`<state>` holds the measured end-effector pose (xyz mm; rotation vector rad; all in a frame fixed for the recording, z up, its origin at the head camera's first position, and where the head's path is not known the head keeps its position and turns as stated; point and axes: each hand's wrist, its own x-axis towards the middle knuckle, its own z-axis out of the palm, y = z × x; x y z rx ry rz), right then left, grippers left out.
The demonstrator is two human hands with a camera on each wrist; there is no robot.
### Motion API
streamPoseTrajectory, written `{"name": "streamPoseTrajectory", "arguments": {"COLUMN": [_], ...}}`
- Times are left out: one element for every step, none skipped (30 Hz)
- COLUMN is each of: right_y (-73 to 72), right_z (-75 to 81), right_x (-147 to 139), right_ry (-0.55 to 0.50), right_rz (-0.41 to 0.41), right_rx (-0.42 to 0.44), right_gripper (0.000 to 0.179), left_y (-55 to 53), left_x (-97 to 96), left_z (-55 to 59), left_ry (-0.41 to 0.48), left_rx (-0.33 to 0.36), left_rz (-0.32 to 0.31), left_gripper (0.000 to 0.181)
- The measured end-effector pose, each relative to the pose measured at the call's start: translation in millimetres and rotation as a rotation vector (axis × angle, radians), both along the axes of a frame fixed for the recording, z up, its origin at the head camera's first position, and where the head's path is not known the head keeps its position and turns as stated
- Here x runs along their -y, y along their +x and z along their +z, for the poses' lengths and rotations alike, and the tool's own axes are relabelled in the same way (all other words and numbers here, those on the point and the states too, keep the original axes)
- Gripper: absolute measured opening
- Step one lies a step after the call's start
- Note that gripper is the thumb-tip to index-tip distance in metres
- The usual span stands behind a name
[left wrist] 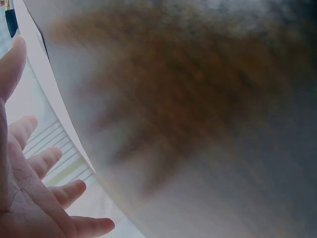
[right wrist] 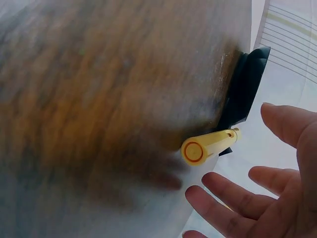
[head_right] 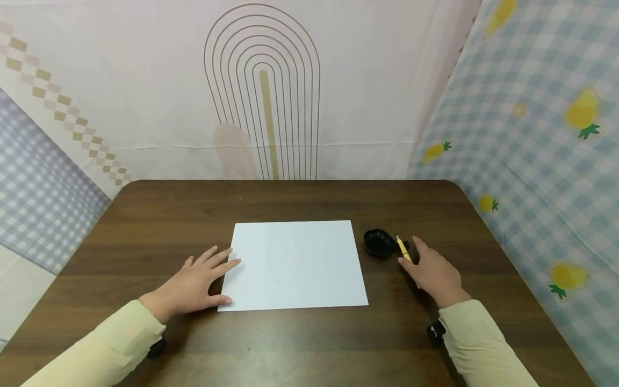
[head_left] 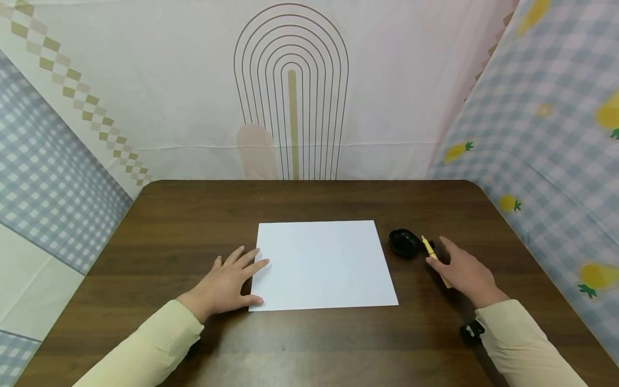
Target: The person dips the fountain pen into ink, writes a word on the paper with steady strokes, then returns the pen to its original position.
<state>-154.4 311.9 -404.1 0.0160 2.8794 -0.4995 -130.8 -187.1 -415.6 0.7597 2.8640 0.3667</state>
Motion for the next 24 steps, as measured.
{"name": "streamPoseTrajectory", "arguments": {"right_y": [0.1, 0.2, 0.4, 0.5, 0.7, 0.7, 0.8, 0.9, 0.9, 1.1, 1.2, 1.3, 1.5, 1.5, 1.6, 1.5, 1.5, 1.5, 1.5, 1.3, 1.5, 1.5, 1.7, 1.8], "right_z": [-0.1, -0.2, -0.3, -0.4, -0.5, -0.5, -0.5, -0.4, -0.2, -0.3, -0.1, -0.2, 0.0, 0.0, 0.2, 0.1, 0.4, 0.6, 0.8, 0.8, 1.1, 1.0, 1.1, 1.0], "right_x": [-0.3, -0.5, -0.7, -0.9, -1.1, -1.3, -1.5, -1.8, -1.9, -2.2, -2.6, -2.8, -2.9, -3.0, -2.8, -2.8, -2.6, -2.4, -2.1, -2.0, -1.5, -1.3, -0.9, -0.5], "right_ry": [-0.001, -0.002, -0.001, 0.001, 0.002, 0.003, 0.003, 0.002, 0.002, -0.001, -0.002, -0.003, -0.006, -0.008, -0.011, -0.013, -0.017, -0.024, -0.030, -0.036, -0.043, -0.049, -0.056, -0.062], "right_rz": [0.002, 0.002, 0.003, 0.003, 0.002, 0.002, 0.001, 0.000, -0.001, -0.001, -0.003, -0.003, -0.005, -0.005, -0.006, -0.005, -0.006, -0.006, -0.007, -0.006, -0.007, -0.006, -0.006, -0.006], "right_rx": [0.001, 0.001, 0.001, 0.001, 0.003, 0.004, 0.006, 0.008, 0.009, 0.012, 0.016, 0.018, 0.022, 0.024, 0.025, 0.027, 0.027, 0.028, 0.029, 0.030, 0.032, 0.034, 0.035, 0.037], "right_gripper": [0.089, 0.087, 0.087, 0.086, 0.085, 0.084, 0.084, 0.083, 0.082, 0.081, 0.080, 0.079, 0.079, 0.078, 0.077, 0.076, 0.076, 0.075, 0.074, 0.074, 0.074, 0.073, 0.073, 0.073], "left_y": [0.0, 0.0, 0.0, 0.0, 0.0, 0.1, 0.2, 0.3, 0.3, 0.2, 0.0, -0.1, -0.4, -0.6, -0.8, -0.9, -1.0, -1.1, -1.2, -1.2, -1.2, -1.2, -1.1, -1.1], "left_x": [-0.2, -0.3, -0.2, -0.1, 0.1, 0.3, 0.5, 0.8, 1.1, 1.4, 1.6, 1.7, 1.8, 2.0, 2.2, 2.5, 2.8, 3.1, 3.5, 3.9, 4.2, 4.5, 4.8, 5.0], "left_z": [-0.1, -0.1, -0.1, -0.1, 0.0, 0.0, 0.1, 0.2, 0.2, 0.1, -0.1, -0.2, -0.4, -0.6, -0.9, -1.1, -1.4, -1.6, -1.9, -2.0, -2.2, -2.2, -2.2, -2.1], "left_ry": [-0.001, -0.001, -0.002, -0.003, -0.003, -0.005, -0.006, -0.007, -0.009, -0.011, -0.014, -0.016, -0.017, -0.017, -0.019, -0.020, -0.022, -0.022, -0.022, -0.023, -0.024, -0.024, -0.026, -0.026], "left_rx": [0.002, 0.006, 0.009, 0.012, 0.016, 0.020, 0.024, 0.029, 0.033, 0.037, 0.041, 0.044, 0.045, 0.046, 0.047, 0.046, 0.048, 0.049, 0.050, 0.051, 0.053, 0.055, 0.058, 0.061], "left_rz": [-0.002, -0.005, -0.007, -0.009, -0.010, -0.011, -0.011, -0.010, -0.009, -0.009, -0.010, -0.011, -0.012, -0.015, -0.017, -0.020, -0.022, -0.023, -0.023, -0.024, -0.024, -0.023, -0.022, -0.021], "left_gripper": [0.081, 0.081, 0.081, 0.080, 0.080, 0.080, 0.080, 0.080, 0.080, 0.079, 0.079, 0.079, 0.079, 0.079, 0.079, 0.078, 0.078, 0.078, 0.078, 0.078, 0.078, 0.077, 0.077, 0.077]}}
